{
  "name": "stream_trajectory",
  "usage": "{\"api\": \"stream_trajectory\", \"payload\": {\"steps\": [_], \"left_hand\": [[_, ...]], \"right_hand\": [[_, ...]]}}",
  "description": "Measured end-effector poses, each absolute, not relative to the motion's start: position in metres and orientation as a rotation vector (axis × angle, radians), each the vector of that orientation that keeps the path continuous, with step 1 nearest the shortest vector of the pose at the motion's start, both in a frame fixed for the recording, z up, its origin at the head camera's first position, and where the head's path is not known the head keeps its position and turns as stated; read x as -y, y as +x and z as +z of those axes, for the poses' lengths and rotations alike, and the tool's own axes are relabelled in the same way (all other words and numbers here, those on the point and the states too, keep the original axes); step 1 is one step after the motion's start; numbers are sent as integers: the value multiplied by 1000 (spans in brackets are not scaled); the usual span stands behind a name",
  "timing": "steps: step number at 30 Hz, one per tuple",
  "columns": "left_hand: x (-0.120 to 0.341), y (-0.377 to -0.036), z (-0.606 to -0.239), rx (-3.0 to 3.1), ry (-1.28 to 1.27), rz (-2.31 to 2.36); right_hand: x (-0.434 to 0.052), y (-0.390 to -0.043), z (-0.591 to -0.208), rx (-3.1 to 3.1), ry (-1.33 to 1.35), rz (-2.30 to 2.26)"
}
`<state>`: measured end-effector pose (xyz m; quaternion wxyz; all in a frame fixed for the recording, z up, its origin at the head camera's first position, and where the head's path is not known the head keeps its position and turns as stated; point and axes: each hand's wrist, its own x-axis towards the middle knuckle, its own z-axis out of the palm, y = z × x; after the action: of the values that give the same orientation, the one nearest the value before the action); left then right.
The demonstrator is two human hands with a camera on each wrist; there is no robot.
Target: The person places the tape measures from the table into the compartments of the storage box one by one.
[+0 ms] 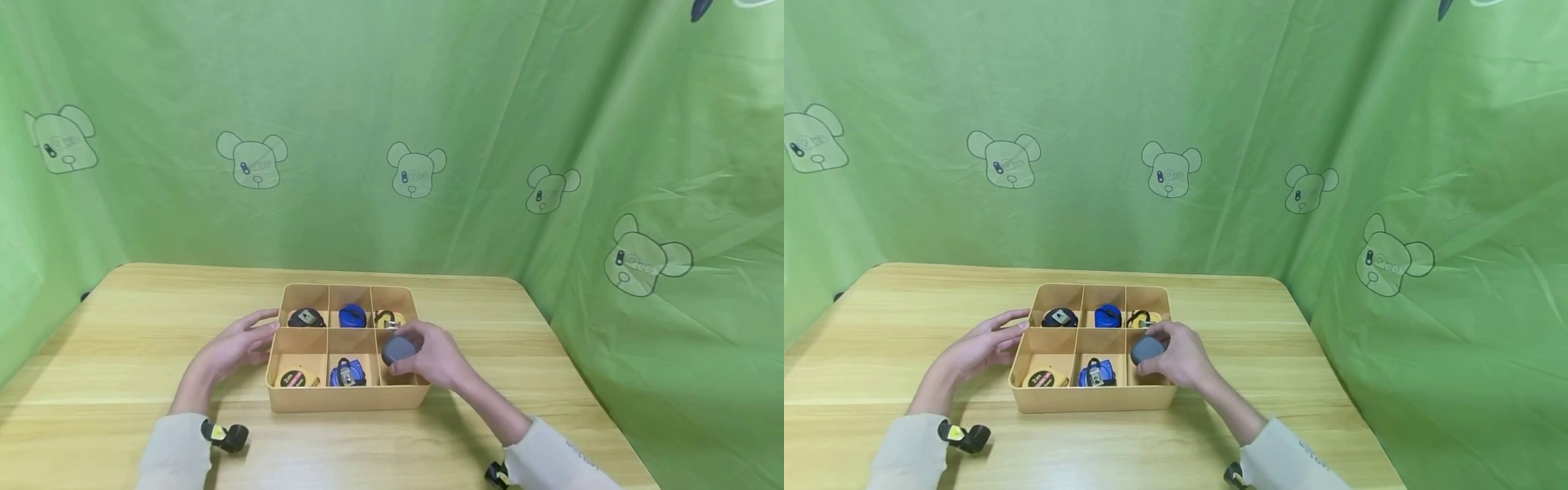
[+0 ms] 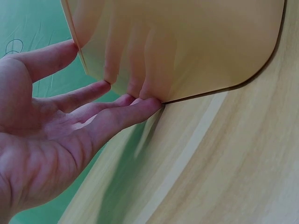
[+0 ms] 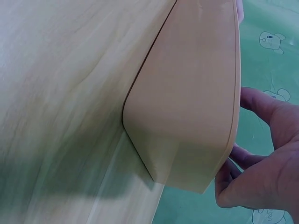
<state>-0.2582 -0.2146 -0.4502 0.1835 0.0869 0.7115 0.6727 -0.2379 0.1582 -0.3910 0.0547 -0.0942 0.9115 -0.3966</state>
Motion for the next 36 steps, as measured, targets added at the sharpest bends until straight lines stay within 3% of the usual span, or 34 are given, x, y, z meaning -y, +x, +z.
{"api": "stream_trajectory", "payload": {"steps": [36], "left_hand": [[215,-258,-450,-2010,247,1898]], "right_hand": [[-155,-238,-403,-2841,-431,-1083]]}}
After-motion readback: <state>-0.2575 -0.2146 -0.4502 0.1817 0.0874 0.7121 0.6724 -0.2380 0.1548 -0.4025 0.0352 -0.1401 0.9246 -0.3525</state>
